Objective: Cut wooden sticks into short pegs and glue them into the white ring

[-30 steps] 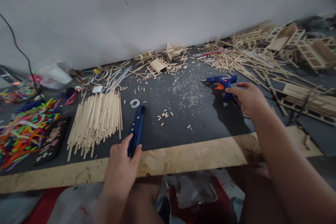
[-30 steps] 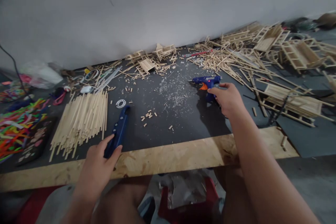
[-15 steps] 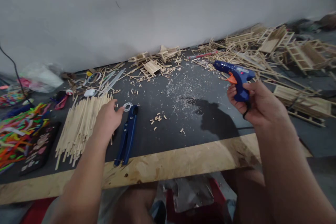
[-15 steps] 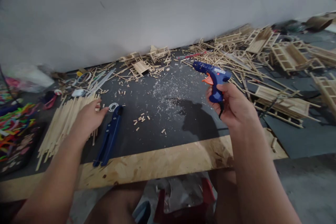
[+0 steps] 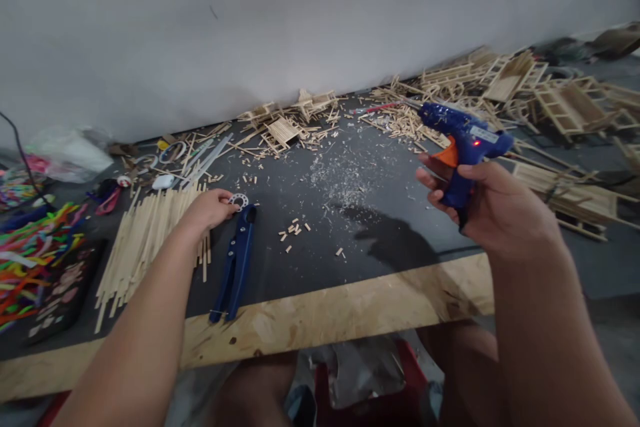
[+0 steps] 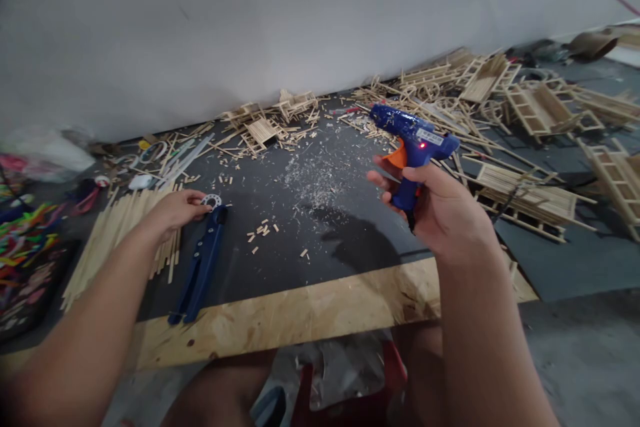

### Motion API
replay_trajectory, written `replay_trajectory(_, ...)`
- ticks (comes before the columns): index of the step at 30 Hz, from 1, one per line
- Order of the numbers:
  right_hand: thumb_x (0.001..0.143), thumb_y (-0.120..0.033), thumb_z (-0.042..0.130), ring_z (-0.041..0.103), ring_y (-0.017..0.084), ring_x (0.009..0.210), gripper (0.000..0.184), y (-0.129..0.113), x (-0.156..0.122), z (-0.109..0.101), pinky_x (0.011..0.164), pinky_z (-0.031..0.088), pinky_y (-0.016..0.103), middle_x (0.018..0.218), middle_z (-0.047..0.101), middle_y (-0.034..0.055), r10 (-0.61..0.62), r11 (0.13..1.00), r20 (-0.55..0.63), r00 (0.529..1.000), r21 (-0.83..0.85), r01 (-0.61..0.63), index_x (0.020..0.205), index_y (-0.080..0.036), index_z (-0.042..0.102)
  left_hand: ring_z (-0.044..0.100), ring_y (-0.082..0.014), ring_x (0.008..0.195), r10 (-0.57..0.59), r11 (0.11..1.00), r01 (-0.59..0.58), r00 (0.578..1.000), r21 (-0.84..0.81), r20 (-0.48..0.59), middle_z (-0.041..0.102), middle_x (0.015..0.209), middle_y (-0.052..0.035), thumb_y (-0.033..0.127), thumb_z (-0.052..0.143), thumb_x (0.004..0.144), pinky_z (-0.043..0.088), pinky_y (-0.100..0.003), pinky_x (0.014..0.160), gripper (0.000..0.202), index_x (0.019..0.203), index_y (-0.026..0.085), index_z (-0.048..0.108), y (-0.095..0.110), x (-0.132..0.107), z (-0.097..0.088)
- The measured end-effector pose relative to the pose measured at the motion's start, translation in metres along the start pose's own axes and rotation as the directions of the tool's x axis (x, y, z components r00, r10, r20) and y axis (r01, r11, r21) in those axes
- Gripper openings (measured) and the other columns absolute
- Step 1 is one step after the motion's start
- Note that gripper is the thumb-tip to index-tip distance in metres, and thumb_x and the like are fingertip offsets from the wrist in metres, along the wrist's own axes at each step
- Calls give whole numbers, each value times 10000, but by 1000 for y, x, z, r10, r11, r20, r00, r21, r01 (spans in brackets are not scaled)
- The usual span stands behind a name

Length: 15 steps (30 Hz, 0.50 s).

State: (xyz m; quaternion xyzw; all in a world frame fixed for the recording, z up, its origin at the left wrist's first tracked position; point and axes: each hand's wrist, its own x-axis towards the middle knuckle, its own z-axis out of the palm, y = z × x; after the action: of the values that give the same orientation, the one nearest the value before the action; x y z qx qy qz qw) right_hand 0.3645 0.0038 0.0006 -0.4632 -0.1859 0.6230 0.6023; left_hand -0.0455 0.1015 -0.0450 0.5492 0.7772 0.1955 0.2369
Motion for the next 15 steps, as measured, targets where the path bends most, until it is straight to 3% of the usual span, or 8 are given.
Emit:
replay_trajectory(3, 681, -143, 546, 648, 140, 752, 251, 1, -2, 1, 476, 487, 163, 1065, 645, 76, -17, 999, -11, 1000, -46, 16, 912, -181, 635, 556, -159, 532, 19, 998, -20, 999, -66, -29, 601, 636, -16, 259, 666, 565, 465, -292, 591, 211, 732, 147, 606, 8, -4, -2)
replay_trajectory(7, 680, -137, 570, 638, 133, 681, 186, 4, -2, 2, 489, 492, 188, 998, 655, 57, -25, 999, -59, 998, -47, 22, 850, -176, 635, 574, -147, 612, 60, 984, -80, 990, -161, -127, 647, 874, -68, 365, 582, 689, 480, -287, 635, 323, 928, 148, 606, 21, -23, -5)
replay_trajectory(11, 657, -123, 596, 634, 144, 650, 187, 6, -1, 0, 492, 501, 222, 903, 651, 18, -57, 998, -62, 996, -42, 55, 825, -189, 644, 577, -173, 585, 77, 975, -70, 997, -209, 25, 644, 756, -50, 428, 604, 687, 471, -290, 553, 337, 891, 161, 624, 25, -64, 10)
replay_trajectory(13, 647, -120, 605, 635, 147, 658, 214, 7, -1, -1, 491, 500, 223, 892, 653, 18, -54, 997, -69, 996, -50, 51, 842, -195, 647, 583, -166, 605, 68, 957, -76, 997, -281, -39, 639, 761, -38, 433, 561, 729, 471, -286, 578, 318, 907, 173, 602, 22, -83, 27)
replay_trajectory(15, 639, -121, 613, 634, 145, 661, 220, 7, -1, -3, 495, 501, 224, 892, 655, 22, -58, 997, -70, 996, -59, 54, 844, -192, 649, 602, -173, 723, 75, 920, -146, 976, -363, -202, 640, 809, -41, 435, 531, 761, 477, -293, 689, 304, 912, 175, 578, 16, -95, 45)
